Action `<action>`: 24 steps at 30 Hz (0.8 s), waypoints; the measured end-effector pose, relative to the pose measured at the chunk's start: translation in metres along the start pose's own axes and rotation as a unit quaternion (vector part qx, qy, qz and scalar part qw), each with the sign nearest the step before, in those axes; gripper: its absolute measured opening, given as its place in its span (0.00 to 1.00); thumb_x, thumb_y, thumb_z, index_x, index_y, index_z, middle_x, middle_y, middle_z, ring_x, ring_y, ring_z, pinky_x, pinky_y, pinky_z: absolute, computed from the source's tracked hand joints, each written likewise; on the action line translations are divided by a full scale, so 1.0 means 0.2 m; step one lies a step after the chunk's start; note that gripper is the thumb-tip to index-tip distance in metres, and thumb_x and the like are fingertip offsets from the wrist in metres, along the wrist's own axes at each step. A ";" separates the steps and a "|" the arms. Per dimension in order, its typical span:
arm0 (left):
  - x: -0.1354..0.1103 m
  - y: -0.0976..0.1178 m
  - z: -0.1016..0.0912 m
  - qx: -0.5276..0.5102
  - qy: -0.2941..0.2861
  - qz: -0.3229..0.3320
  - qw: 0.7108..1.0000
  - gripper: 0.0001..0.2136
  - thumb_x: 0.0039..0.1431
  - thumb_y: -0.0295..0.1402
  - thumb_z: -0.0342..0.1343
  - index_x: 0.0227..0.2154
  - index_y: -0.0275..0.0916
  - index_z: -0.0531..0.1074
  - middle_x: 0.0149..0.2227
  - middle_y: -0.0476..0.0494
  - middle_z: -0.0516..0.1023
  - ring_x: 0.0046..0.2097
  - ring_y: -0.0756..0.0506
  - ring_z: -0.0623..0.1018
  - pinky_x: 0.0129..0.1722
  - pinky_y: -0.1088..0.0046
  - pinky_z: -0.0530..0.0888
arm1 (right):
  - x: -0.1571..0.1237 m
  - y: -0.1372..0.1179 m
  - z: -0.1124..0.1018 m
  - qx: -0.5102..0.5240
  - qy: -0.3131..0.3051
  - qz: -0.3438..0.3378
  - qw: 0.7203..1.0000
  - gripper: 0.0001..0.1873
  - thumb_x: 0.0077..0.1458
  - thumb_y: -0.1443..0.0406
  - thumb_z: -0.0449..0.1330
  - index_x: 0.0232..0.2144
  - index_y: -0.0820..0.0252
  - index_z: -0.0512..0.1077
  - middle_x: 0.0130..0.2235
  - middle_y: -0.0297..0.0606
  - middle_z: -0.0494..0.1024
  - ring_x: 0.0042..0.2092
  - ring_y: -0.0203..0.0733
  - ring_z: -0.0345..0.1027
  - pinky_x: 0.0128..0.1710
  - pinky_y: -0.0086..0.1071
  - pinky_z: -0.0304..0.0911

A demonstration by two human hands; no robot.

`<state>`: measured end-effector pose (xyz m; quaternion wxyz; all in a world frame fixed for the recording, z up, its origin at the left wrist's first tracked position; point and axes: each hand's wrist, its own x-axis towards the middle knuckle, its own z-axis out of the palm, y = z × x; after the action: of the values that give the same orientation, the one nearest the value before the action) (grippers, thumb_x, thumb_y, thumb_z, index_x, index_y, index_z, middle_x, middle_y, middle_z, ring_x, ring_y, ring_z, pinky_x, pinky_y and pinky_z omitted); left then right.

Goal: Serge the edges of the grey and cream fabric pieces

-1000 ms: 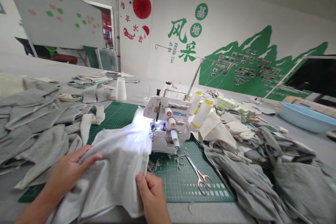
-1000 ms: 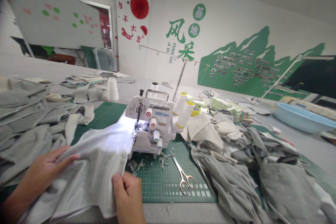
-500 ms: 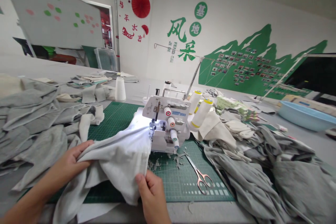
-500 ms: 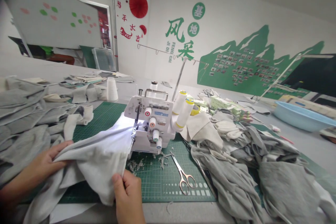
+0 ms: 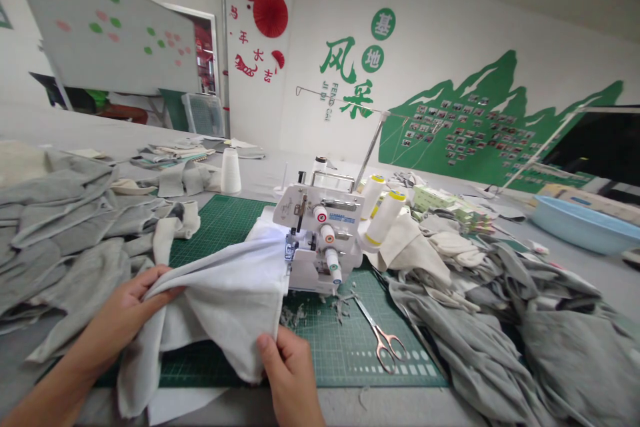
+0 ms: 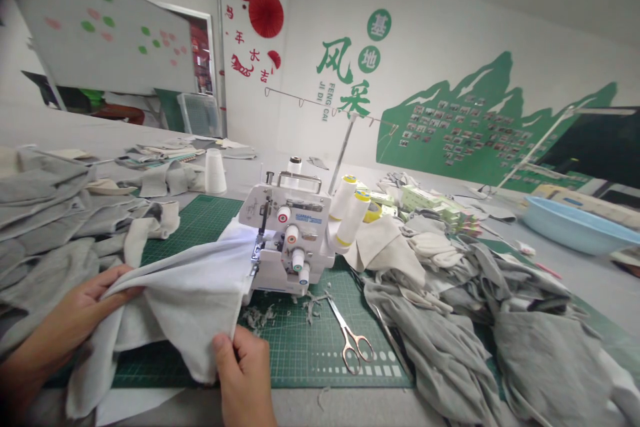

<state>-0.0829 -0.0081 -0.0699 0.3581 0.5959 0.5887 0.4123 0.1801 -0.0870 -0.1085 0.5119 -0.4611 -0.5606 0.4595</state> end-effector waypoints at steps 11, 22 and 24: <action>0.01 -0.02 0.00 0.049 0.003 0.024 0.999 0.12 0.57 0.43 0.57 0.39 0.41 0.74 0.36 0.55 0.81 0.42 0.43 0.78 0.42 0.76 0.73 | 0.01 -0.01 0.01 0.056 -0.009 0.030 0.998 0.30 0.59 0.42 0.54 0.21 0.60 0.67 0.21 0.30 0.63 0.23 0.34 0.58 0.22 0.26 0.53; -0.19 0.26 0.28 0.239 0.069 0.464 0.850 0.22 0.60 0.31 0.55 0.58 0.49 0.64 0.56 0.43 0.72 0.59 0.39 0.70 0.61 0.61 0.65 | 0.01 -0.01 0.00 0.066 0.000 0.024 0.998 0.31 0.59 0.43 0.55 0.19 0.62 0.70 0.20 0.31 0.64 0.23 0.34 0.57 0.22 0.26 0.52; -0.21 0.33 0.39 0.280 0.009 0.491 0.825 0.25 0.62 0.33 0.56 0.61 0.44 0.62 0.57 0.40 0.72 0.59 0.40 0.70 0.60 0.64 0.66 | 0.01 0.00 0.01 0.092 0.004 0.019 0.996 0.29 0.58 0.44 0.56 0.19 0.62 0.72 0.20 0.31 0.64 0.23 0.33 0.57 0.22 0.26 0.55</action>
<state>0.0168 -0.0494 -0.0440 -0.0788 0.8773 0.3119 0.3560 0.1781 -0.0846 -0.1080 0.5459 -0.4244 -0.5046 0.5170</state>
